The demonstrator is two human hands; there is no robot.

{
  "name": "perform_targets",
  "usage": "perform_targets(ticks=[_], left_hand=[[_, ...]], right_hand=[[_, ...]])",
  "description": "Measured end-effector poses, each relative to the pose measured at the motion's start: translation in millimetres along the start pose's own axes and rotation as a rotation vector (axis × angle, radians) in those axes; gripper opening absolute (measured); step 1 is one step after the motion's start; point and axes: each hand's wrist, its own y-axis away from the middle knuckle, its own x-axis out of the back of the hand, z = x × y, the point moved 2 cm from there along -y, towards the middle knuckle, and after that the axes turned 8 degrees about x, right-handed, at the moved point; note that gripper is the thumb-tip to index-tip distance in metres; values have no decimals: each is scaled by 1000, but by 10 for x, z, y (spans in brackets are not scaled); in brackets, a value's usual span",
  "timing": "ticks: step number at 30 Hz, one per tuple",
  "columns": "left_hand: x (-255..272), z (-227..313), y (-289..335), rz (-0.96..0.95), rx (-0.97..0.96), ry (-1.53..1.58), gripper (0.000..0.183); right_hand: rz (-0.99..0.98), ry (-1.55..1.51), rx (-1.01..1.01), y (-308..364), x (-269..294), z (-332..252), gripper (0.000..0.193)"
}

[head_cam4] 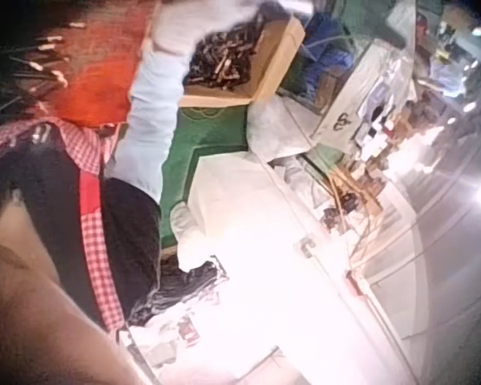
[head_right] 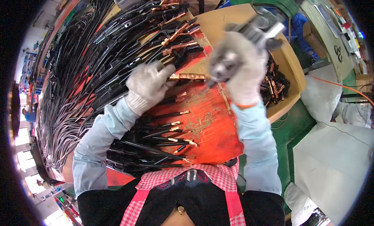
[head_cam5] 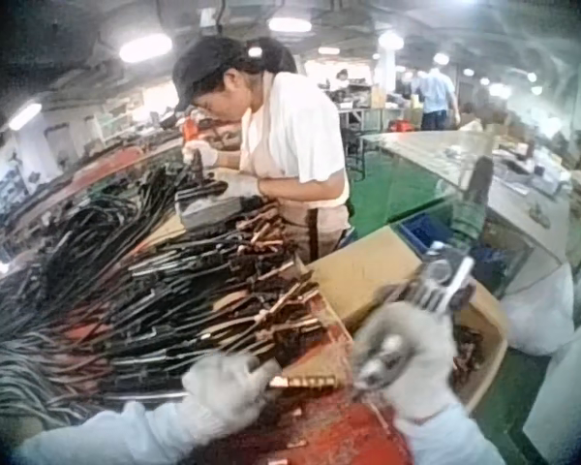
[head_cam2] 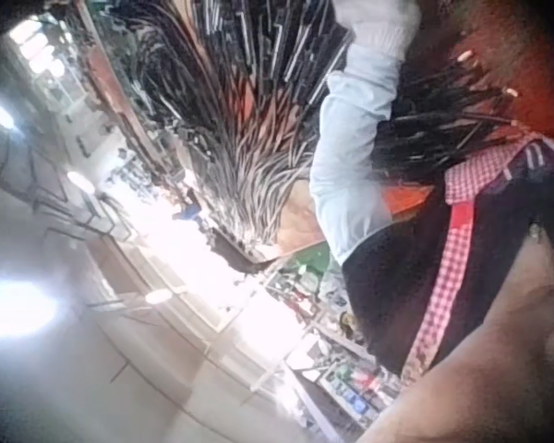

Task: The recorder uses a pneumatic tool to crimp metal connectors onto the ends of electrical wires.

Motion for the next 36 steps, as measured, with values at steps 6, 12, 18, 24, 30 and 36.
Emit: perform_targets(ticks=[6,12,18,24,30,36], left_hand=[[-77,-410,-277,508,-168,-204,73],[-174,-598,-501,315,64,-271,81],[81,-465,-269,232,-9,-254,76],[354,-68,185,-49,-179,12,43],[73,-14,420,-342,-64,-46,27],[144,5,262,-333,-13,420,26]], right_hand=[[173,1176,-284,-140,1771,-148,56],[-150,2028,-601,111,2626,64,64],[-460,2279,-116,146,2683,482,53],[-642,2224,150,220,2936,1277,37],[-405,2015,131,97,2699,1197,33],[401,738,203,-51,2034,572,32]])
